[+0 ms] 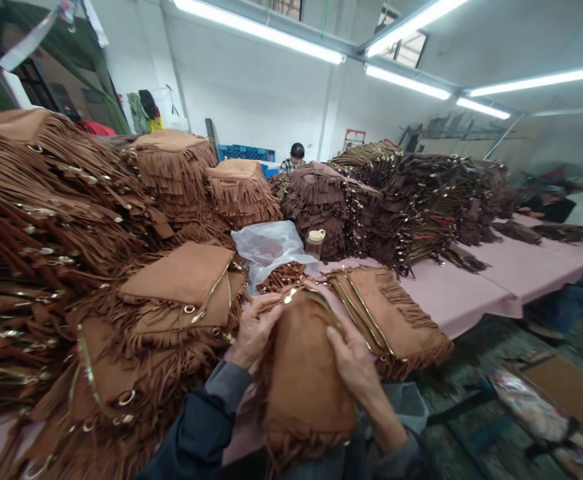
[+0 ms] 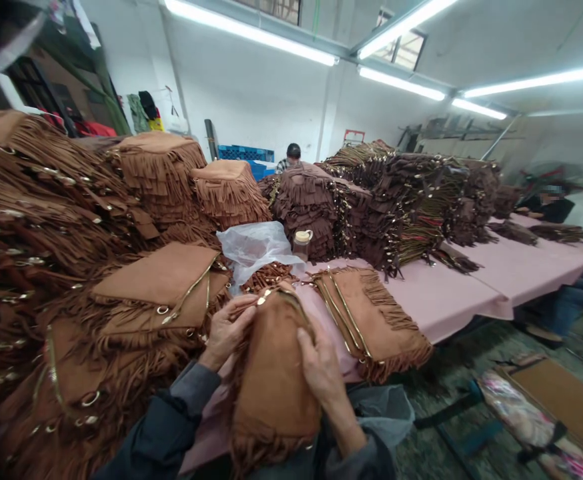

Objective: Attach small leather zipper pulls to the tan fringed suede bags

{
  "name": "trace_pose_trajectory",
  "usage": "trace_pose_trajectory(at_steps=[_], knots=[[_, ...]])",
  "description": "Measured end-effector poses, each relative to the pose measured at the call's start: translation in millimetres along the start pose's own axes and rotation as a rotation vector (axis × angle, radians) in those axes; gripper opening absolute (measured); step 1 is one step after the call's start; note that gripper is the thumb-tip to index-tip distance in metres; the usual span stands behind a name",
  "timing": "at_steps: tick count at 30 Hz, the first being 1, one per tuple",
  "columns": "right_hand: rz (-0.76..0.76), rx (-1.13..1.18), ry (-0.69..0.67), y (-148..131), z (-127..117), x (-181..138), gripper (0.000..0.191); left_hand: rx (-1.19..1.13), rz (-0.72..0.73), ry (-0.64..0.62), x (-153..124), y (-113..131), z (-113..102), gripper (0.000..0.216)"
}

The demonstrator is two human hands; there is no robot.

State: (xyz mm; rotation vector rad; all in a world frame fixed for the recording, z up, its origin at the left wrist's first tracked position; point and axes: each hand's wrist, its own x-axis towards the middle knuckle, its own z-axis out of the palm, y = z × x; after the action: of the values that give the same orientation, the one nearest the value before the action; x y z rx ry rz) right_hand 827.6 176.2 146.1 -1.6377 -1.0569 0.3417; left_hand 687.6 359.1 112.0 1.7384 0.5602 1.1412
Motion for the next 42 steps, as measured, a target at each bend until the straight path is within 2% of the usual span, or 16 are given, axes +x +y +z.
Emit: trace_pose_trajectory(at_steps=[2,6,8,10,11,13,16,19,22,27,30,35,39,42], knots=[[-0.077,-0.151,0.118,-13.0,-50.0,20.3,0.05,0.13,-0.03,-0.019,-10.8,-18.7,-7.2,0.024],[-0.153,-0.679,0.426,-42.9,-135.4,56.0,0.047,0.409,-0.004,-0.059,-28.5,-48.6,-12.6,0.018],[-0.168,-0.924,0.571,-53.9,-161.0,74.1,0.044,0.505,0.024,-0.1,-31.5,-53.9,-10.2,0.019],[-0.148,-1.098,0.62,-52.4,-170.7,93.3,0.043,0.576,0.057,-0.166,-31.1,-55.1,-6.8,0.02],[-0.122,-1.158,0.598,-44.9,-169.6,102.6,0.042,0.608,0.072,-0.198,-30.3,-55.1,-5.4,0.02],[-0.037,-1.224,0.467,-17.0,-157.3,117.0,0.041,0.65,0.088,-0.226,-28.3,-55.1,-3.4,0.02],[0.158,-1.183,0.117,41.0,-123.1,122.7,0.038,0.665,0.091,-0.226,-26.8,-55.9,-2.8,0.018],[0.216,-1.166,0.02,88.4,-93.1,116.0,0.034,0.66,0.105,-0.221,-26.7,-57.0,-3.5,0.017],[0.22,-1.165,-0.002,112.0,-84.3,112.3,0.033,0.66,0.114,-0.21,-26.3,-57.8,-3.9,0.017],[0.225,-1.272,0.014,125.6,-87.9,111.1,0.039,0.661,0.12,-0.208,-25.6,-59.9,-4.8,0.018],[0.225,-1.327,0.026,127.0,-86.0,111.0,0.027,0.664,0.124,-0.216,-26.4,-62.0,-5.7,0.018],[0.197,-1.332,0.051,104.9,-96.0,124.4,0.024,0.671,0.126,-0.215,-27.8,-59.7,-6.4,0.02],[0.125,-1.345,0.163,92.6,-102.4,131.5,0.029,0.67,0.113,-0.219,-29.5,-52.8,-4.0,0.02],[0.077,-1.359,0.071,105.4,-87.8,122.6,0.026,0.679,0.091,-0.209,-32.9,-49.6,-2.9,0.018]])
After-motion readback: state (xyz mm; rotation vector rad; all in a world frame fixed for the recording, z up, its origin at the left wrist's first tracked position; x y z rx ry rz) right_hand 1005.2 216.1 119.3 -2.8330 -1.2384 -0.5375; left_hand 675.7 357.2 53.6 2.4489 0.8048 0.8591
